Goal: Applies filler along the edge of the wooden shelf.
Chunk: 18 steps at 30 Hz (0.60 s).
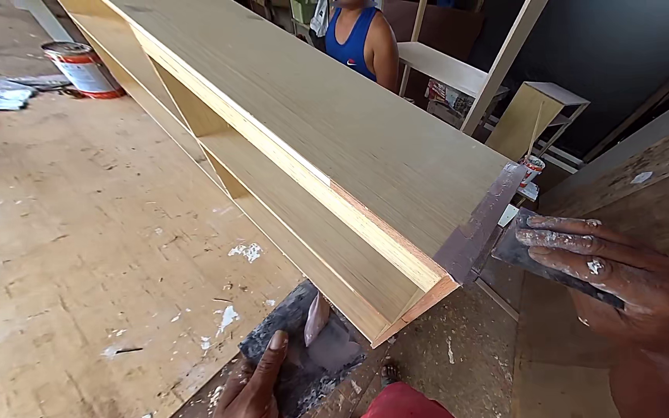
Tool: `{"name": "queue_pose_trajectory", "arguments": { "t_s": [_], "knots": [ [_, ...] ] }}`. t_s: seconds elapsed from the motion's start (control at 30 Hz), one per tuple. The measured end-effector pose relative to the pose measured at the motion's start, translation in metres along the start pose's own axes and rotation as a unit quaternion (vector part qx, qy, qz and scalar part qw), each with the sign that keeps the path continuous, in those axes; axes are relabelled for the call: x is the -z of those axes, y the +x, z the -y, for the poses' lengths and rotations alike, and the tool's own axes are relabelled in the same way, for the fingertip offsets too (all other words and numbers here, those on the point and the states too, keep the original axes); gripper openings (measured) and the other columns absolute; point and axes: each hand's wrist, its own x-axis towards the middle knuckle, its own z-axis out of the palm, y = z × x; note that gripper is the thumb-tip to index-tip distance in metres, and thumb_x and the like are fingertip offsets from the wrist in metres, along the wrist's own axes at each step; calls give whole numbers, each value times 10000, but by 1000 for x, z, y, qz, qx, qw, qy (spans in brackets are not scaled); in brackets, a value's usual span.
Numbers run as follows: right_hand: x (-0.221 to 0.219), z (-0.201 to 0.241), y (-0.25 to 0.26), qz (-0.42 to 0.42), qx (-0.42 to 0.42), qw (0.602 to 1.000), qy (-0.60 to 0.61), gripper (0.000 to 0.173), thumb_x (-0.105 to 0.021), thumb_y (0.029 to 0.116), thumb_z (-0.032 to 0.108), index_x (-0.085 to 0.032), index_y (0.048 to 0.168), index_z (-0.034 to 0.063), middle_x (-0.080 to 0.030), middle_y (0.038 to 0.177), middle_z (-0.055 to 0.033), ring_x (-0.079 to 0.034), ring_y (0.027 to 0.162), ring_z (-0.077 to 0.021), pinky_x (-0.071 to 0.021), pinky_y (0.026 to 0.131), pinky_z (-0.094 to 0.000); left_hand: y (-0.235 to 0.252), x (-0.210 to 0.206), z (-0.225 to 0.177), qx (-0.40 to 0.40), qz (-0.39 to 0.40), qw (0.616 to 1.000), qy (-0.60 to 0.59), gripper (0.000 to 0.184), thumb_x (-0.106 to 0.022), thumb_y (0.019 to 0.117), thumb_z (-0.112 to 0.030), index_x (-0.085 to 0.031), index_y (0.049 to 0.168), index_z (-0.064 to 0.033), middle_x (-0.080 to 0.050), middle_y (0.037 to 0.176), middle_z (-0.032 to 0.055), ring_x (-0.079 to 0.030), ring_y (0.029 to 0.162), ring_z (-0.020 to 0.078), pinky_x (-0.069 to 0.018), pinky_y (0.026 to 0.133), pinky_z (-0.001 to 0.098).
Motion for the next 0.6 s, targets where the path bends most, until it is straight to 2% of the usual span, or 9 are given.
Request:
{"name": "queue_pose_trajectory", "arguments": {
  "t_s": [0.1, 0.3, 0.47, 0.6],
  "knots": [
    [-14, -17, 9, 10, 6, 1000, -20, 234, -562, 977, 46, -753, 1107, 77, -729, 1232, -107, -634, 1269, -266, -524, 1090, -428, -1, 1, 1, -5, 12, 1000, 2, 207, -429, 1070, -119, -632, 1109, -97, -760, 914, -4, -738, 832, 81, -629, 784, 276],
    [-31, -30, 20, 49, 15, 998, -26, 263, -572, 953, 31, -772, 1114, 85, -728, 1246, -87, -630, 1275, -251, -517, 1096, -409, -4, 4, 6, -15, 0, 1000, -2, 229, -420, 1069, -121, -645, 1105, -106, -763, 921, -4, -739, 841, 82, -629, 790, 279],
    [-22, -31, 19, 79, 24, 996, -36, 298, -561, 925, 26, -782, 1100, 124, -736, 1233, -64, -635, 1262, -241, -531, 1062, -409, -5, 1, 10, -11, -13, 1000, 12, 228, -420, 1071, -122, -643, 1108, -102, -761, 923, -10, -737, 849, 76, -628, 800, 283],
    [-5, -30, 9, 90, 20, 996, -5, 283, -554, 954, 43, -776, 1112, 119, -739, 1226, -66, -641, 1253, -244, -537, 1063, -411, -3, -3, 11, -12, -15, 1000, 11, 224, -422, 1071, -125, -641, 1114, -99, -760, 924, -5, -737, 853, 84, -627, 805, 287]
  ]
}}
